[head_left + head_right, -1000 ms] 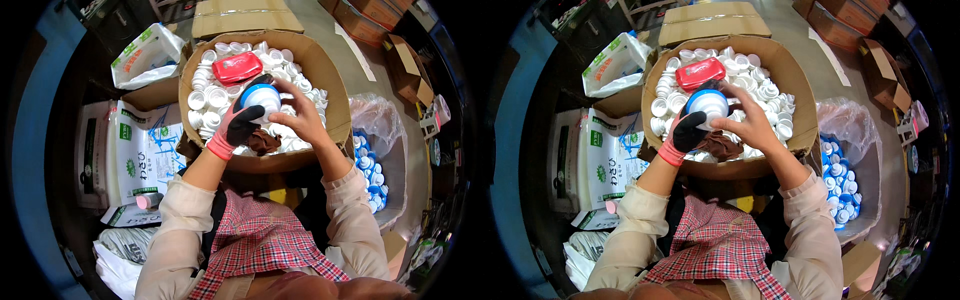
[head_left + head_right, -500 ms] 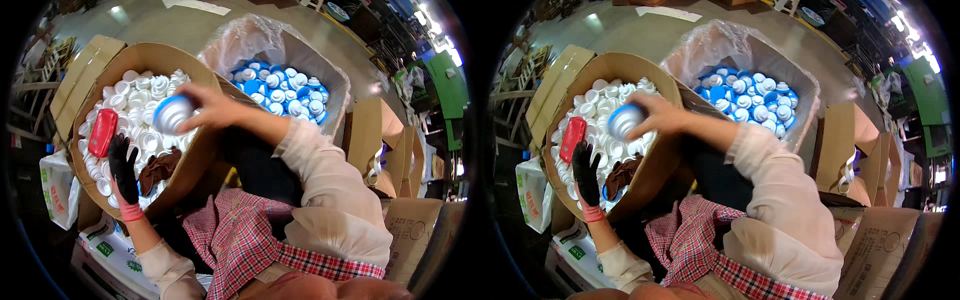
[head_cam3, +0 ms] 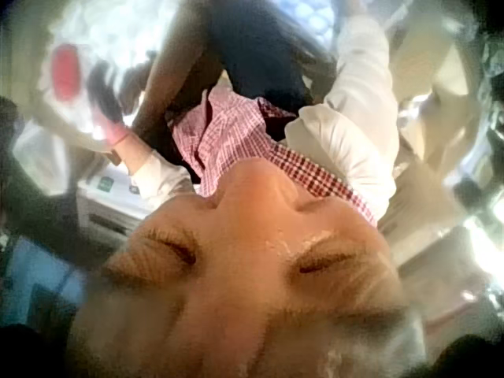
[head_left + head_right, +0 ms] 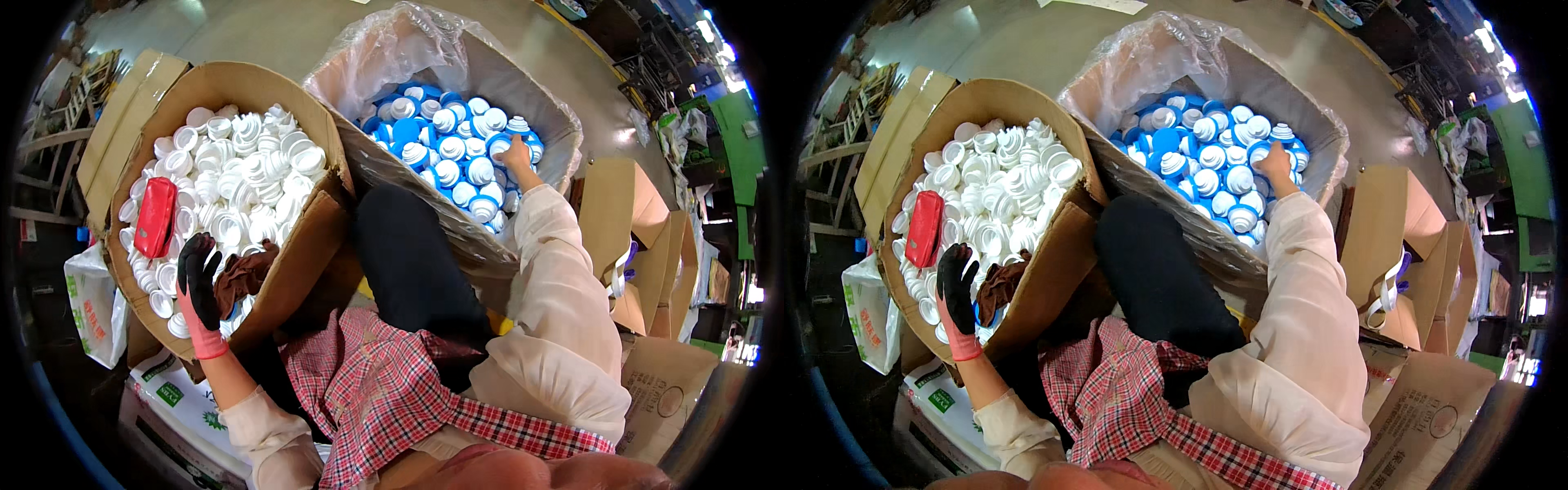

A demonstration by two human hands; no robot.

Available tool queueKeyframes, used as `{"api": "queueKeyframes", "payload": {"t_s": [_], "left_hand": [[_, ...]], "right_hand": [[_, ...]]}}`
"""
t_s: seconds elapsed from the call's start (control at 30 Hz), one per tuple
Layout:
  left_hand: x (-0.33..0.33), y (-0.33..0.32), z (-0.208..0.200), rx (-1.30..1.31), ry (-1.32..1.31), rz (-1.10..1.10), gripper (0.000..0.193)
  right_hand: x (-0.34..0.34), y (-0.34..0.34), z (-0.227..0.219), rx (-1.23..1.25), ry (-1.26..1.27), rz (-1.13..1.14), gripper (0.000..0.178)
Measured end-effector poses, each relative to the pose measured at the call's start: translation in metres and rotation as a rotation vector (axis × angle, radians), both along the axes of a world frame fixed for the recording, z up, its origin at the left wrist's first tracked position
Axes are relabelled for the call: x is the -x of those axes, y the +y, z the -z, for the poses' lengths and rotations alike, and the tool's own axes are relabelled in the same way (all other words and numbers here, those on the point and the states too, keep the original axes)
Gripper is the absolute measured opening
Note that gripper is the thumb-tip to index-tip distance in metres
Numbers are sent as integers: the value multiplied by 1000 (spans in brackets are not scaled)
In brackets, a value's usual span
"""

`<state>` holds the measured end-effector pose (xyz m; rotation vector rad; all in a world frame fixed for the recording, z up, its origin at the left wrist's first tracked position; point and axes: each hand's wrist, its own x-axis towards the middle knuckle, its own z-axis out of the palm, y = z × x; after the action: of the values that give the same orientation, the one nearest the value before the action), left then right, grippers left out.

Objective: The person repeatedly picks up white plastic containers and blue lids from a cardboard box, fits the lids onto the containers, and places the assembled units into a nearby bin. The person also briefly touches their face during the task.

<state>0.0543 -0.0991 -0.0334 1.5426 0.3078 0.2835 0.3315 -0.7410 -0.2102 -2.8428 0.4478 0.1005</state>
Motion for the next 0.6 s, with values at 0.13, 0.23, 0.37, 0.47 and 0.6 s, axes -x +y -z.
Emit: {"api": "queueKeyframes", "payload": {"t_s": [0.13, 0.23, 0.37, 0.47, 0.6], "left_hand": [[-1, 6, -1, 18, 3, -52, 40], [14, 26, 2, -44, -19, -120, 41], [18, 45, 9, -183, -157, -239, 35], [20, 55, -6, -3, -278, -306, 32], [35, 64, -23, 69, -276, -394, 32]], "right_hand": [[-4, -26, 22, 39, 91, -79, 83], [-19, 5, 10, 144, 123, -112, 84], [-40, 50, -24, -96, -308, -473, 43], [-24, 197, -113, -329, -213, -797, 29], [65, 392, -183, -574, -130, -1377, 23]]}}
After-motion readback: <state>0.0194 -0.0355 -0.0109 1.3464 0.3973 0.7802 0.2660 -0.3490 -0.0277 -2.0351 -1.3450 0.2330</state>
